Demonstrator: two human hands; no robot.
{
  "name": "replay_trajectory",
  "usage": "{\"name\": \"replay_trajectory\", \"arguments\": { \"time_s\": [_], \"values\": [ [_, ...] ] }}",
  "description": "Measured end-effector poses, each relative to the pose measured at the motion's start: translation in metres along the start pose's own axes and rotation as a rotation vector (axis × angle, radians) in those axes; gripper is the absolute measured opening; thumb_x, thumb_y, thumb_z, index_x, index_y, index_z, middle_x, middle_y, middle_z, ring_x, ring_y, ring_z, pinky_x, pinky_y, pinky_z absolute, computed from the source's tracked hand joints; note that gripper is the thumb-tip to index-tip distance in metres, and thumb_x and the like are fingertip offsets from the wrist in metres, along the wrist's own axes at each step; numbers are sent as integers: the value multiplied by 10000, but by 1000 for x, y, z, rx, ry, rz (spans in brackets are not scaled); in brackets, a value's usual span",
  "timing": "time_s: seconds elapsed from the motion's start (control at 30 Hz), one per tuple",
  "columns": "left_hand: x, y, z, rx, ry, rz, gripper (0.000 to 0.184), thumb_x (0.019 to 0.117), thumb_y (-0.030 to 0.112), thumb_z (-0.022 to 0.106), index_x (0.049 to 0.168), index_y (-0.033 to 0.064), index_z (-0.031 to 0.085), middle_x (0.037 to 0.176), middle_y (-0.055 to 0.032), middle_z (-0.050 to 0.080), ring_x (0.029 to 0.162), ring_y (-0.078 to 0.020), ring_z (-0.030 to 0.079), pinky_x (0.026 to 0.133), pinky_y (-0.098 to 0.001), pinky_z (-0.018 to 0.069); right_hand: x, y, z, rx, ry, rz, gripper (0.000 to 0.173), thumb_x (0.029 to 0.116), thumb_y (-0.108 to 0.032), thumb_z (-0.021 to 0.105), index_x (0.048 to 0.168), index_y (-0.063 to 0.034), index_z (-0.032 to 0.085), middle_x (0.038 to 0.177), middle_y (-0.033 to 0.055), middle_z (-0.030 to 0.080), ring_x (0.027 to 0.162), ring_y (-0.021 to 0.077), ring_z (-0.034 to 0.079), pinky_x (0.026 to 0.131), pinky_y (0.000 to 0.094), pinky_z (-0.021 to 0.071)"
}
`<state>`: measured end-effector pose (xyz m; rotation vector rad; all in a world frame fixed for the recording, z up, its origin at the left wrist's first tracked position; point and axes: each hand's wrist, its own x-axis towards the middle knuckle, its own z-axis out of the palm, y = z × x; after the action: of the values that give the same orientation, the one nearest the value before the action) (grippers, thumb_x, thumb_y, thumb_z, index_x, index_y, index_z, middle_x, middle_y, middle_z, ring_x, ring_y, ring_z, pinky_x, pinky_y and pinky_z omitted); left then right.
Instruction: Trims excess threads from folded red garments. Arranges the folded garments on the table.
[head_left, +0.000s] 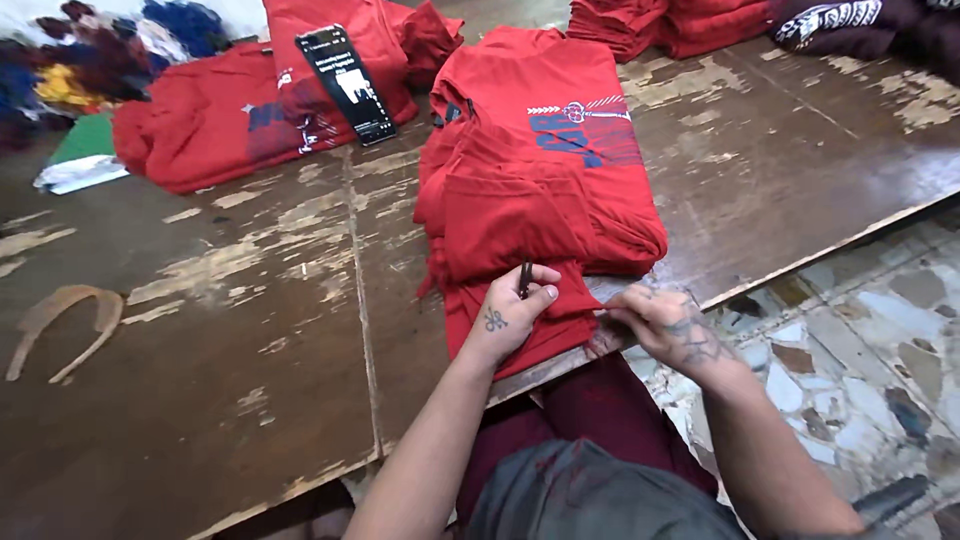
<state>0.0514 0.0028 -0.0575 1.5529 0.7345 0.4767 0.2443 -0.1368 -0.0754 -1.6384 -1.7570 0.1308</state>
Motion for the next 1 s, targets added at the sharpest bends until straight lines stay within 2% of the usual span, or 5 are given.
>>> {"name": "replay_trajectory", "arguments": {
  "time_s": [0.13,0.23,0.3,0.57,1.0],
  "values": [
    [3,-3,-2,245,-57,83,262,985,146,628,1240,101,665,723,74,619,641,-5,553,654,-208,482,-16,3,-2,21,58,-53,226,1015,-142,554,1019,-41,756,896,134,733,795,257,725,716,402,594],
    [0,7,-4,755,-125,141,440,1029,323,531,1426,140,571,1026,-67,724,912,-199,691,839,-447,558,-18,-2,7,7,149,-39,197,982,-168,603,957,-49,757,849,126,708,727,225,696,639,355,574],
    [-8,11,-4,981,-74,232,411,1022,342,491,1350,134,628,1114,-83,731,947,-261,722,788,-528,570,-19,-6,5,-7,179,-18,183,963,-176,623,920,-49,749,848,130,700,722,224,692,625,349,567],
    [-29,40,4,1181,-96,692,213,960,116,596,1100,146,752,873,-53,734,761,-252,721,616,-422,569,-18,-18,10,22,226,-71,186,965,-178,609,890,-58,730,830,126,673,734,225,673,635,341,551],
    [-28,24,1,1134,-46,573,238,973,175,575,1122,149,758,869,-54,727,740,-236,727,603,-437,585,-20,-35,14,283,157,-278,232,1007,-238,606,946,-57,736,895,127,720,863,218,710,791,322,579]
  ]
}}
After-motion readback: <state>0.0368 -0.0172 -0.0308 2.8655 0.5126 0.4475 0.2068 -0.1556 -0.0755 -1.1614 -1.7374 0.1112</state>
